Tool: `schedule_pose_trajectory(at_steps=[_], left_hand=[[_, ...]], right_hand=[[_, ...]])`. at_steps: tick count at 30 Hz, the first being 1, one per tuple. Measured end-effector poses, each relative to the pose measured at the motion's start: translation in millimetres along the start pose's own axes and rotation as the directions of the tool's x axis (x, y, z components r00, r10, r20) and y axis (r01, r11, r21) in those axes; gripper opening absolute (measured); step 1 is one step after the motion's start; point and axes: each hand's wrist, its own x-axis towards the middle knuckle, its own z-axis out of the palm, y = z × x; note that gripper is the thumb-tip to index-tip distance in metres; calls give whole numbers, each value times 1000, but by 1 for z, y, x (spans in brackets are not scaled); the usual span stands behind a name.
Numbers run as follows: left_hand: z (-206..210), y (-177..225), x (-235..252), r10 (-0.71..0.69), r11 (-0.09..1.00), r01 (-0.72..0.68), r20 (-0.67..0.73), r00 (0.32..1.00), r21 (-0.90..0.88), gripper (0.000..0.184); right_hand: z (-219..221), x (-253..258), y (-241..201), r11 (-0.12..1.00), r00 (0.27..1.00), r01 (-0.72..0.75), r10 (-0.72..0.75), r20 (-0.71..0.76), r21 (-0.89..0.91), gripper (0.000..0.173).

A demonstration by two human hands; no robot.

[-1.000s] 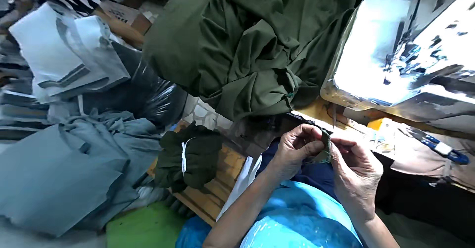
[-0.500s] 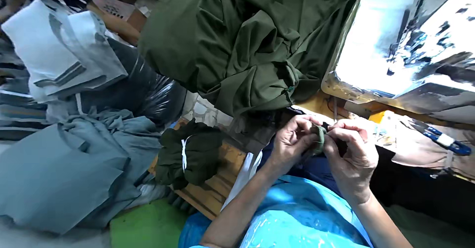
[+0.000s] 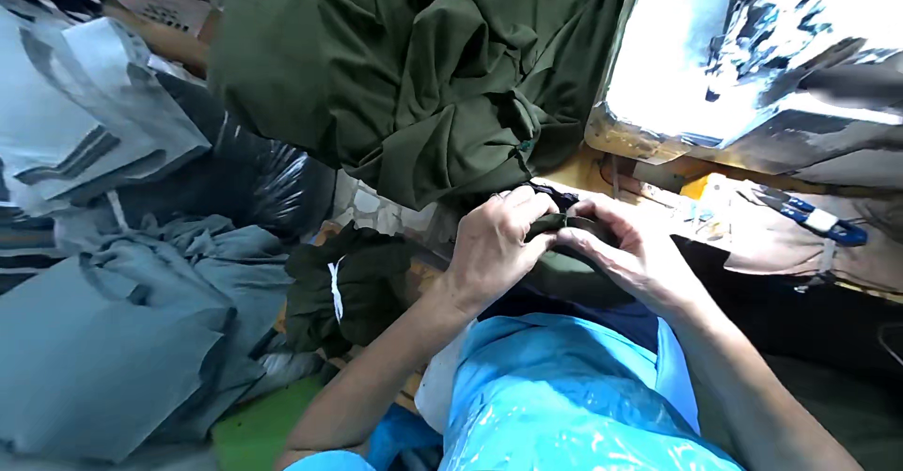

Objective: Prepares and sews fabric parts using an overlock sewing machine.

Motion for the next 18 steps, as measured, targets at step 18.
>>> schedule_pose_trajectory(at_steps=[18], left_hand=[[5, -18, -6, -169, 819, 155, 26, 985, -552, 14]], right_hand=[[5, 1, 8, 929, 986, -164, 148, 71, 332, 13]])
